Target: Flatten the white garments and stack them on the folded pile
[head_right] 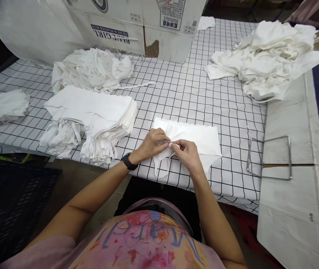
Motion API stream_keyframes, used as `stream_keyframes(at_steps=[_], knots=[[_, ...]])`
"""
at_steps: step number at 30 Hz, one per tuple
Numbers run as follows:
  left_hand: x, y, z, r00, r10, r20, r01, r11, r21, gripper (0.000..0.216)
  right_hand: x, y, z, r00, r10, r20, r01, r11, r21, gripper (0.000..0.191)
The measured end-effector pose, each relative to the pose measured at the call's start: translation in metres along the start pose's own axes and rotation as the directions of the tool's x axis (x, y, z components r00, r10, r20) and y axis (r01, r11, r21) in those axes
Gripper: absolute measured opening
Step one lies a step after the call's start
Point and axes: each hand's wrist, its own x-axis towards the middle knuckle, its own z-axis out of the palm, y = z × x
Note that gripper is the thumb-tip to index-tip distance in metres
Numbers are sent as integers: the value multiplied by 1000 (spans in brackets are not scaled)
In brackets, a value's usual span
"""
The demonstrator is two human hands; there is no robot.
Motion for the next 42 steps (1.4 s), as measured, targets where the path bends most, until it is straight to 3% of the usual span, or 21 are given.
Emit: stream_keyframes(at_steps=[8,19,25,32,37,42], knots=[[-2,0,-2,994,92,58,-96,992,78,11,4,-5,-2,999,8,41,-7,1000,-17,33],[3,1,-11,975,93,200,-110,991,71,14,8,-12,-11,992,58,116,-50,996,-74,34],[7,3,-15,961,72,268,-90,994,58,16,12,-7,-11,995,9,101,10,983,-184,33],[6,0,-10,983,5,182,2,999,-38,10,5,-4,-10,996,-92,-13,86,964,-252,29],[5,-3,-7,995,-18,100,29,994,-109,8,-8,-2,-8,998,-59,-11,58,997,-57,31],[5,-2,-5,996,-13,94,21,996,-83,7,-15,-2,-1,1000,18,-7,-17,998,63,35]])
